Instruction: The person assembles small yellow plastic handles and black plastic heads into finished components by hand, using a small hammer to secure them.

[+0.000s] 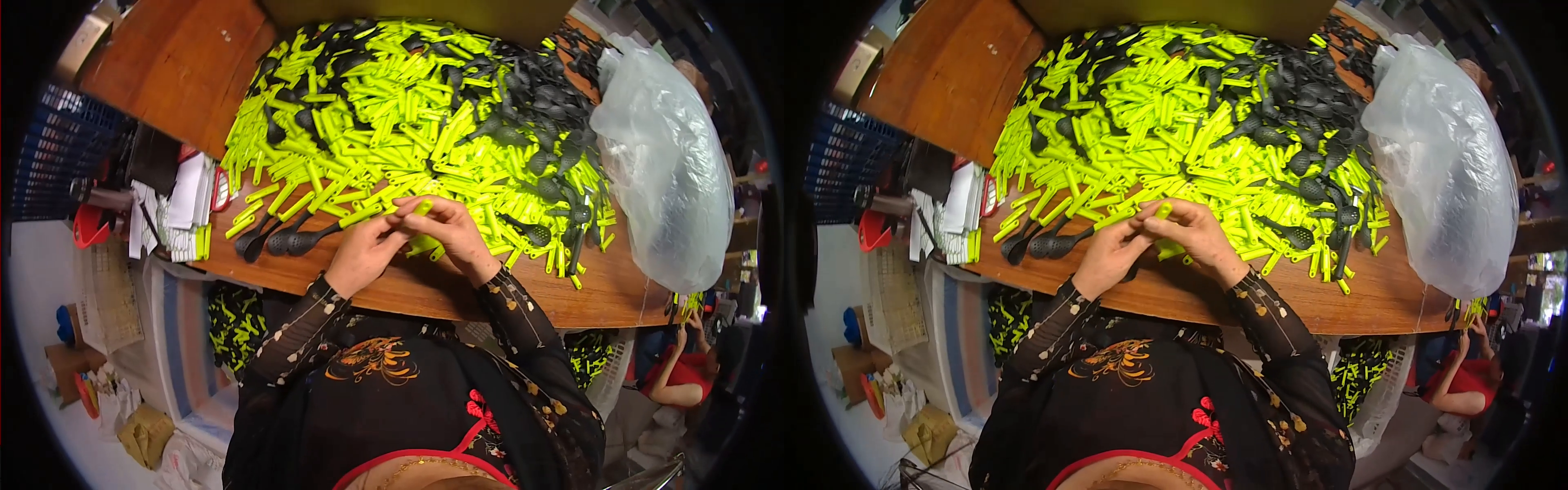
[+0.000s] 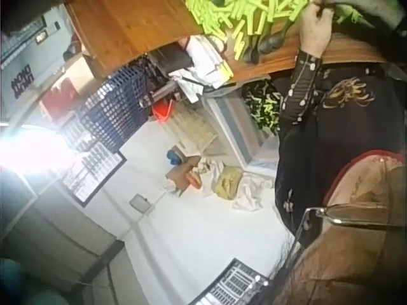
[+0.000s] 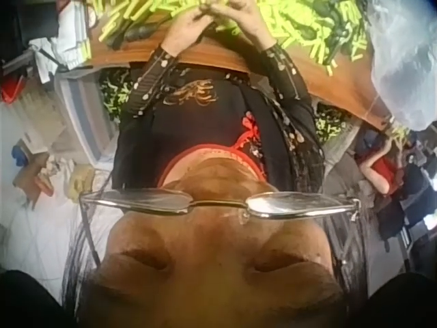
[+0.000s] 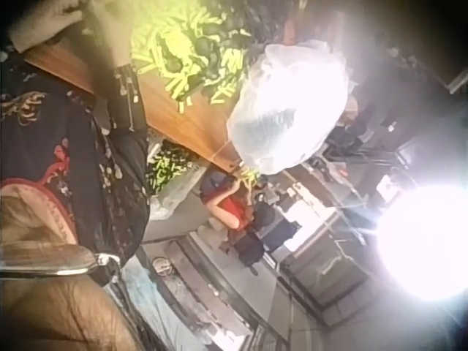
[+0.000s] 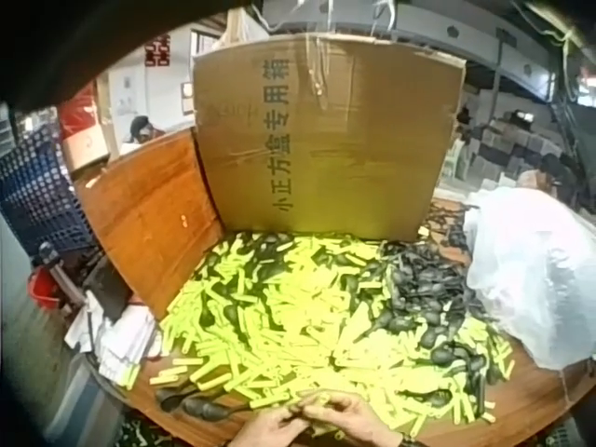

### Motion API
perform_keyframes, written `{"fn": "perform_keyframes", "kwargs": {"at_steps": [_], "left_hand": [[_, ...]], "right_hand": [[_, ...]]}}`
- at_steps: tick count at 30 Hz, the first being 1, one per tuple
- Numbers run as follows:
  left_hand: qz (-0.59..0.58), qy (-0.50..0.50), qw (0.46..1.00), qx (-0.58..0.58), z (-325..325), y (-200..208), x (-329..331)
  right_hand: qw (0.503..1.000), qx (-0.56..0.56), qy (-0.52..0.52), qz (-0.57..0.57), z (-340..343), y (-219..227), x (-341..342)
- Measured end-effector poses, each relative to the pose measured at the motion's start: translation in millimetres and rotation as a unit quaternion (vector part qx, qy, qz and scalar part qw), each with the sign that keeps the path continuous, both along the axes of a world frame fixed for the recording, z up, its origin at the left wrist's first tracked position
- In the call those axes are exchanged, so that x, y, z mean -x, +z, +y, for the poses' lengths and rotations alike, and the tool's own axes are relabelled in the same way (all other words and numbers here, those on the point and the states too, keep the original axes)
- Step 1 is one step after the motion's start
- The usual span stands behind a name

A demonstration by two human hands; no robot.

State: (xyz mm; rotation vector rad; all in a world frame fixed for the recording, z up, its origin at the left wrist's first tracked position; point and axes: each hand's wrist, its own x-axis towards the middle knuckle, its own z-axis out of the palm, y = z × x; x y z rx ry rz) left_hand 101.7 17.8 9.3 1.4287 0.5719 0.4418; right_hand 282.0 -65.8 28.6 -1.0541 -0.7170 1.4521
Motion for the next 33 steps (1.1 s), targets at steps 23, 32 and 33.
{"fn": "perform_keyframes", "kwargs": {"at_steps": [23,32,33], "left_hand": [[-0.106,0.091,0.989,0.051,-11.0,3.3,-48.6],[-0.077,0.147,0.947,0.275,-3.9,-6.9,-40.0],[-0.077,0.147,0.947,0.275,-4.5,-8.9,-40.8]], "right_hand": [[0.851,-0.151,-0.002,-0.502,16.5,25.6,-48.4],[0.636,-0.179,-0.076,-0.747,38.3,-1.1,-109.0],[0.636,-0.179,-0.077,-0.747,46.0,-7.5,-114.4]]}}
